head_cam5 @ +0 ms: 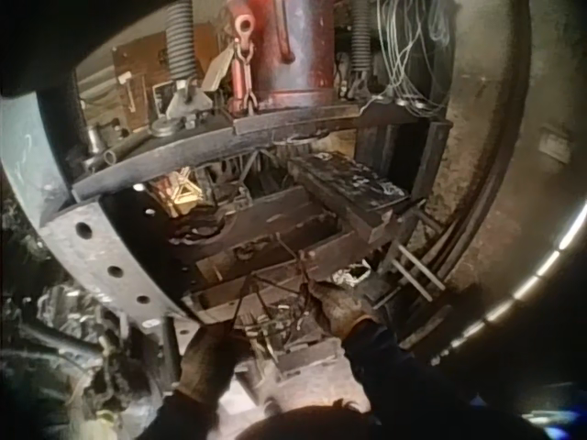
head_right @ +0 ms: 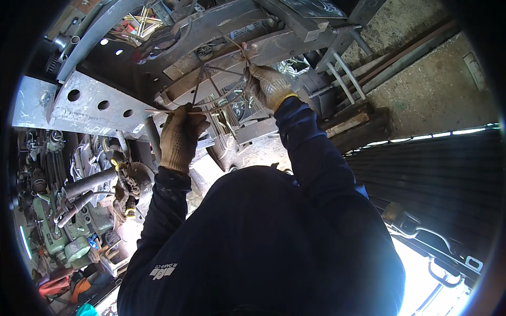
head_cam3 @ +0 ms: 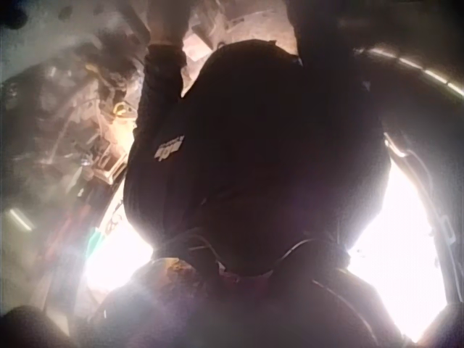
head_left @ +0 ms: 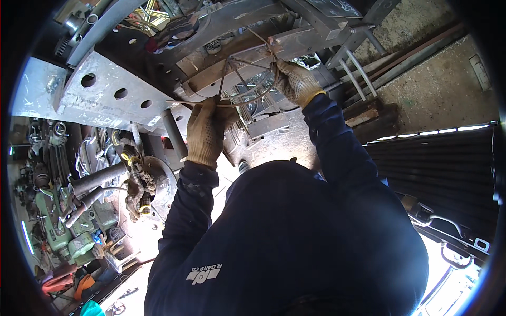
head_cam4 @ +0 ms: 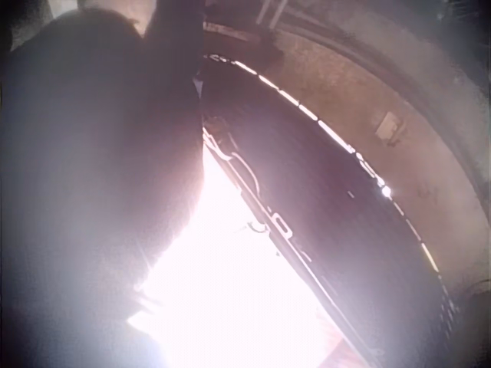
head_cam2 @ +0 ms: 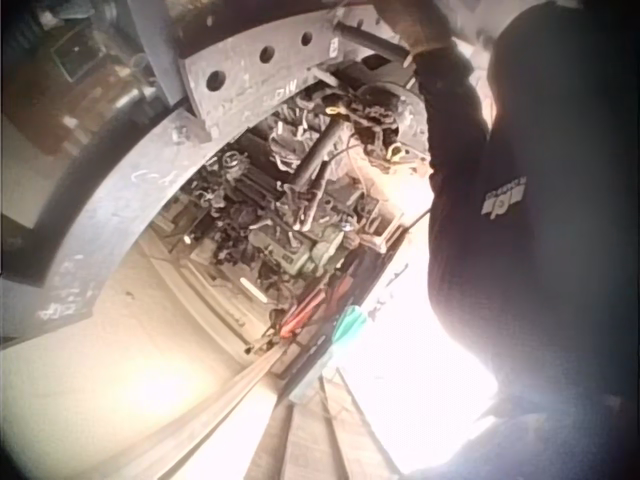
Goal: The person aligns and fits bent metal rods onto a metal frame jig by hand, adjusting and testing their shape.
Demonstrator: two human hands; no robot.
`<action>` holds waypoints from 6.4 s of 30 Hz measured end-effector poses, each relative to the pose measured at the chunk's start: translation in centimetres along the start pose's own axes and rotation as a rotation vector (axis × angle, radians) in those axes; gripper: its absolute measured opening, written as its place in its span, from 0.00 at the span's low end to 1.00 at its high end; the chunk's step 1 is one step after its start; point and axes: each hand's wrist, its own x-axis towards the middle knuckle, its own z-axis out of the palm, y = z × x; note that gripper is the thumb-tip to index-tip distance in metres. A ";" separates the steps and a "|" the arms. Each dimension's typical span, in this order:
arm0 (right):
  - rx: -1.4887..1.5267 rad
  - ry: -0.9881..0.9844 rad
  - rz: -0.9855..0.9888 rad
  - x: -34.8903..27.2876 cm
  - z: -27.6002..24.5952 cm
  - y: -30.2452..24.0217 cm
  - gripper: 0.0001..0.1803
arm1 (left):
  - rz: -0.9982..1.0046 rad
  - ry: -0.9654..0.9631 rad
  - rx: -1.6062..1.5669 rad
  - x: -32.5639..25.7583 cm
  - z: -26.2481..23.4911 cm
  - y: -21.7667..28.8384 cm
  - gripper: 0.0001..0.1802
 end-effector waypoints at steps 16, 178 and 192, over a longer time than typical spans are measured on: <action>0.192 -0.051 0.054 0.3 0.0 0.2 0.13 | 0.006 0.013 -0.337 0.9 1.3 -1.1 0.17; -0.317 0.043 0.017 -2.5 1.8 2.7 0.19 | -0.107 -0.119 -0.179 7.7 -4.6 4.4 0.16; 0.340 -0.179 0.032 -0.2 1.1 5.2 0.14 | -0.121 0.031 0.024 10.4 -2.7 7.2 0.23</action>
